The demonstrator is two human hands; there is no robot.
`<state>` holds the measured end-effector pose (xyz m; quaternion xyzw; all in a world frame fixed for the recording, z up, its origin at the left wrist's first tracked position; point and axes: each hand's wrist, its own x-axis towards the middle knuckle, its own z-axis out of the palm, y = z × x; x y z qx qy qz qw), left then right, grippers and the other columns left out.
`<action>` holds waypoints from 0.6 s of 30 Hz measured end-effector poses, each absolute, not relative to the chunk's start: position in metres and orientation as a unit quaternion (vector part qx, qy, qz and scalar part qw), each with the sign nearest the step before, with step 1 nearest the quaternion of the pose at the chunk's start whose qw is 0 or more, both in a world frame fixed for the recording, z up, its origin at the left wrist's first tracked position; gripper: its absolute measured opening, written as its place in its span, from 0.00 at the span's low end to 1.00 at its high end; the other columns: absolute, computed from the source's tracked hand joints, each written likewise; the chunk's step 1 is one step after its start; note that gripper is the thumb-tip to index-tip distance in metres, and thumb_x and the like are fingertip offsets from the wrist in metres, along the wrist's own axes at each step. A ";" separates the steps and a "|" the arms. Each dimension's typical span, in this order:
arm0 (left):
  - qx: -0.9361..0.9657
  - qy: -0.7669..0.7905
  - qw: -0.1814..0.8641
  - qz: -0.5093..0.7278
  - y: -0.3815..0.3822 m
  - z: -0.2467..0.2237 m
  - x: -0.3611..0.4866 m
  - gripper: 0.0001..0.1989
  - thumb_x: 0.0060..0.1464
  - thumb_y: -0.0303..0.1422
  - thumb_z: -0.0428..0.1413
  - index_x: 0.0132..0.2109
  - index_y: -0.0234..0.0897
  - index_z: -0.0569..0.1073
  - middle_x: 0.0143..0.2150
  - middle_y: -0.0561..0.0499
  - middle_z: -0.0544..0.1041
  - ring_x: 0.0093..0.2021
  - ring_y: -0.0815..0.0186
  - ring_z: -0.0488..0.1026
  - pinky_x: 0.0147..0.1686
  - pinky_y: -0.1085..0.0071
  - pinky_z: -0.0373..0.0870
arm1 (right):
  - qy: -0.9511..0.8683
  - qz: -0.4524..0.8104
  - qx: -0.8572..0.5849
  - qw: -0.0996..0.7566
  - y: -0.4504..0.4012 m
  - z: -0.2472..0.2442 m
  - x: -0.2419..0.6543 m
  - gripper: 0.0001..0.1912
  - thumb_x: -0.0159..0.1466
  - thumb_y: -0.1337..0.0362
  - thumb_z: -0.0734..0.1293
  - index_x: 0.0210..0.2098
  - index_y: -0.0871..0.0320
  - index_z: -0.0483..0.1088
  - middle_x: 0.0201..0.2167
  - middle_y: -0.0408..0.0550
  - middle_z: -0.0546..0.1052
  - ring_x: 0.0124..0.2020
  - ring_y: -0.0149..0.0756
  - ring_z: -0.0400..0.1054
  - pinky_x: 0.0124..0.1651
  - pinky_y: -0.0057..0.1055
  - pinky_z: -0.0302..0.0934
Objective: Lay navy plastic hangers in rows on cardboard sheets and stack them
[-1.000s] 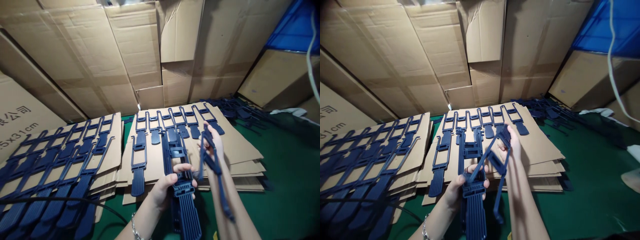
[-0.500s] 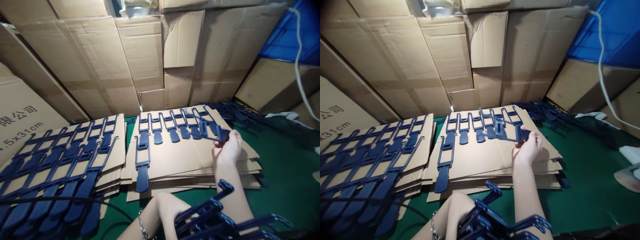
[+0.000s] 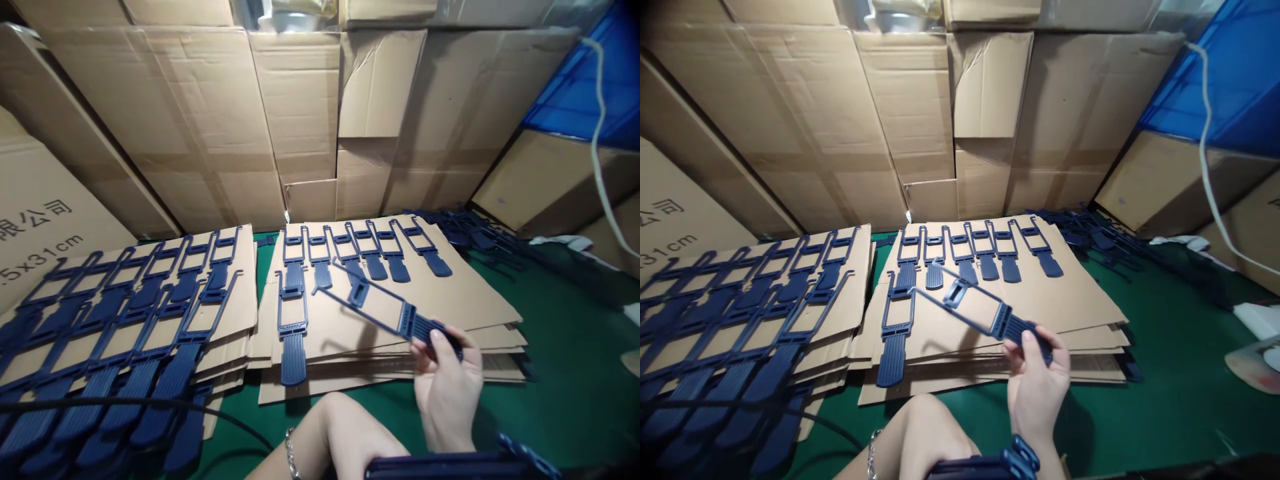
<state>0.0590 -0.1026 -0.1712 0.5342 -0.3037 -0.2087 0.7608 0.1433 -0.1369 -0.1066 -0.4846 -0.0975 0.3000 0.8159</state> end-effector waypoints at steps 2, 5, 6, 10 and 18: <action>0.528 -0.311 0.761 -0.214 -0.103 -0.170 0.060 0.18 0.18 0.38 0.69 0.18 0.32 0.73 0.20 0.52 0.71 0.19 0.67 0.67 0.26 0.74 0.69 | -0.145 0.285 -0.499 0.805 -0.138 -0.114 0.129 0.16 0.50 0.63 0.72 0.33 0.57 0.63 0.42 0.44 0.69 0.26 0.27 0.69 0.31 0.28 0.70; 0.538 -0.338 0.749 -0.191 -0.101 -0.163 0.057 0.16 0.18 0.35 0.70 0.17 0.32 0.72 0.19 0.54 0.70 0.19 0.67 0.68 0.28 0.75 0.69 | -0.185 0.243 -0.506 0.807 -0.135 -0.123 0.115 0.15 0.50 0.63 0.72 0.31 0.59 0.62 0.46 0.47 0.66 0.35 0.32 0.70 0.36 0.31 0.70; 0.543 -0.337 0.747 -0.184 -0.101 -0.160 0.056 0.16 0.18 0.35 0.70 0.16 0.32 0.72 0.18 0.54 0.70 0.19 0.67 0.67 0.28 0.75 0.68 | -0.192 0.234 -0.508 0.806 -0.133 -0.126 0.113 0.16 0.51 0.63 0.72 0.31 0.59 0.61 0.47 0.47 0.65 0.37 0.33 0.70 0.36 0.31 0.70; 0.557 -0.314 0.752 -0.162 -0.102 -0.160 0.056 0.19 0.17 0.40 0.69 0.14 0.33 0.70 0.17 0.54 0.68 0.17 0.69 0.65 0.25 0.75 0.68 | -0.257 0.194 -0.561 0.763 -0.130 -0.134 0.109 0.16 0.52 0.63 0.71 0.28 0.59 0.58 0.46 0.49 0.65 0.43 0.37 0.67 0.41 0.34 0.67; 0.575 -0.343 0.724 -0.166 -0.108 -0.192 0.061 0.19 0.15 0.39 0.70 0.15 0.35 0.70 0.16 0.54 0.69 0.17 0.67 0.66 0.19 0.76 0.67 | -0.379 0.073 -0.601 0.699 -0.136 -0.139 0.100 0.13 0.55 0.65 0.68 0.26 0.58 0.57 0.44 0.52 0.65 0.47 0.37 0.63 0.36 0.29 0.64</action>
